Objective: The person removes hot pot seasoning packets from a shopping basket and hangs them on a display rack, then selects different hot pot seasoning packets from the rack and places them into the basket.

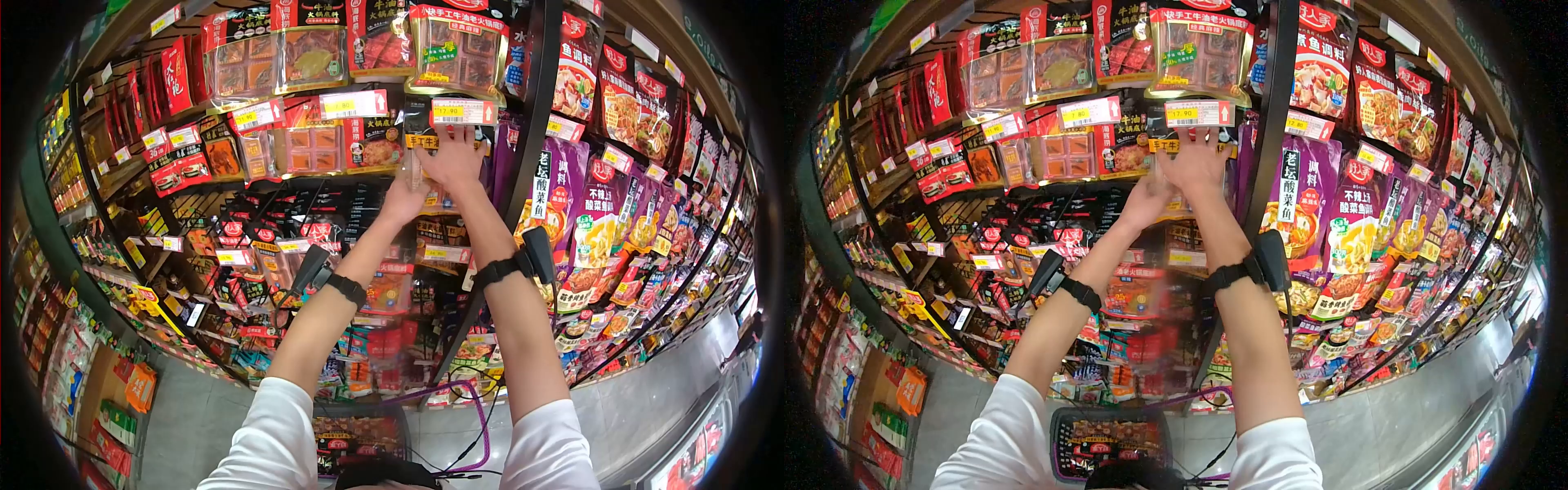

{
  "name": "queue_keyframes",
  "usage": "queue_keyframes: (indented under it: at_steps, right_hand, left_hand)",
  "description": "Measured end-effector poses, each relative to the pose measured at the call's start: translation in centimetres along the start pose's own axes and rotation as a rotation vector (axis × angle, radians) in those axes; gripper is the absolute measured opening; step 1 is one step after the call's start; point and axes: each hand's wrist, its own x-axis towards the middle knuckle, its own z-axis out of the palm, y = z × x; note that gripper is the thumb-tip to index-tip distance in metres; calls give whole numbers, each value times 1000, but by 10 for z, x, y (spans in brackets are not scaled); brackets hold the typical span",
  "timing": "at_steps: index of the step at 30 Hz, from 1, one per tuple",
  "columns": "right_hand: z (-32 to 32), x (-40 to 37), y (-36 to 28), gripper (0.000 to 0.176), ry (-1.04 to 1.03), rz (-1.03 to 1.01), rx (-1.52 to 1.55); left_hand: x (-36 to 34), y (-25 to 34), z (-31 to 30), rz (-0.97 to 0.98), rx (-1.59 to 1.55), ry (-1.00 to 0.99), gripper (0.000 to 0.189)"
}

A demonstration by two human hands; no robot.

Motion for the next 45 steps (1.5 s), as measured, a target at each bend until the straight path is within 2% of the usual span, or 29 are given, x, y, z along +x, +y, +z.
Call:
queue_keyframes:
  at_steps: [1,2,4,6,9,11,12,14,19,20,21,23,25,27,29,30,31,32,34,35,37,38,39,40,41,42,43,44,45]
  right_hand:
    - [7,1,2,79,-21,16,14]
    - [15,3,5,82,-40,31,31]
    - [28,6,8,89,-96,33,-26]
    - [50,14,11,90,-23,29,-63]
    - [64,20,12,92,19,14,-34]
    - [73,22,15,93,62,1,19]
    - [78,20,14,87,103,-19,50]
    - [89,17,14,86,192,-43,95]
    - [89,2,6,86,316,-35,78]
    - [98,-4,5,84,380,-55,90]
    - [93,-19,-3,68,538,-125,190]
    - [51,-75,-30,45,641,-304,413]
    - [30,-158,-58,30,384,-325,863]
    - [47,-252,-73,24,87,-476,1037]
    - [79,-354,-97,24,-437,-403,1152]
    - [108,-410,-109,27,-686,-245,1165]
    - [140,-473,-115,29,-935,-85,1163]
    - [170,-537,-114,29,-1089,-133,1042]
    - [216,-680,-103,30,-1300,-231,856]
    - [227,-750,-92,31,-1363,-286,798]
    - [223,-859,-85,29,-1519,-155,743]
    - [225,-902,-85,32,-1712,-143,691]
    - [230,-941,-81,35,-1896,-133,634]
    - [234,-978,-77,39,-2077,-134,559]
    - [244,-1034,-63,29,-2016,-358,601]
    - [255,-1090,-49,23,-1920,-580,635]
    - [266,-1143,-36,22,-1796,-778,665]
    - [269,-1111,-48,22,-1988,-417,566]
    - [282,-1095,-55,21,-1995,-151,481]
  left_hand:
    - [-1,-11,0,60,51,-10,45]
    - [-7,-22,0,-38,74,-18,49]
    - [-28,-22,-5,13,176,35,50]
    - [-55,-14,-8,57,174,113,46]
    - [-108,19,-26,-97,-217,-52,32]
    - [-149,35,-40,-41,-208,-172,23]
    - [-170,37,-46,-17,-205,-231,20]
    - [-216,32,-54,-275,-434,-335,19]
    - [-337,-35,-60,-532,-371,-419,25]
    - [-366,-63,-70,-743,-410,-507,26]
    - [-401,-88,-80,-824,-397,-452,26]
    - [-483,-138,-101,-1000,-369,-349,27]
    - [-582,-196,-134,-1392,-560,-105,27]
    - [-651,-199,-170,-1574,-315,23,25]
    - [-854,-296,-243,-1461,-779,113,27]
    - [-886,-279,-259,-1245,13,-501,32]
    - [-916,-260,-276,-874,843,-980,39]
    - [-949,-253,-291,-1211,741,-1046,38]
    - [-959,-215,-299,-1955,449,-535,32]
    - [-986,-216,-311,-1680,461,-872,32]
    - [-1034,-231,-326,-969,628,-1290,33]
    - [-1026,-228,-318,-1109,567,-1154,28]
    - [-1006,-229,-310,-1581,299,-734,24]
    - [-983,-229,-297,-1914,44,-231,20]
    - [-971,-233,-286,-1979,-52,-45,16]
    - [-961,-242,-274,-2004,-97,36,14]
    - [-970,-260,-265,-1959,-89,-10,15]
    - [-983,-279,-256,-1912,-81,-54,18]
    - [-1000,-290,-247,-1877,-74,-96,21]
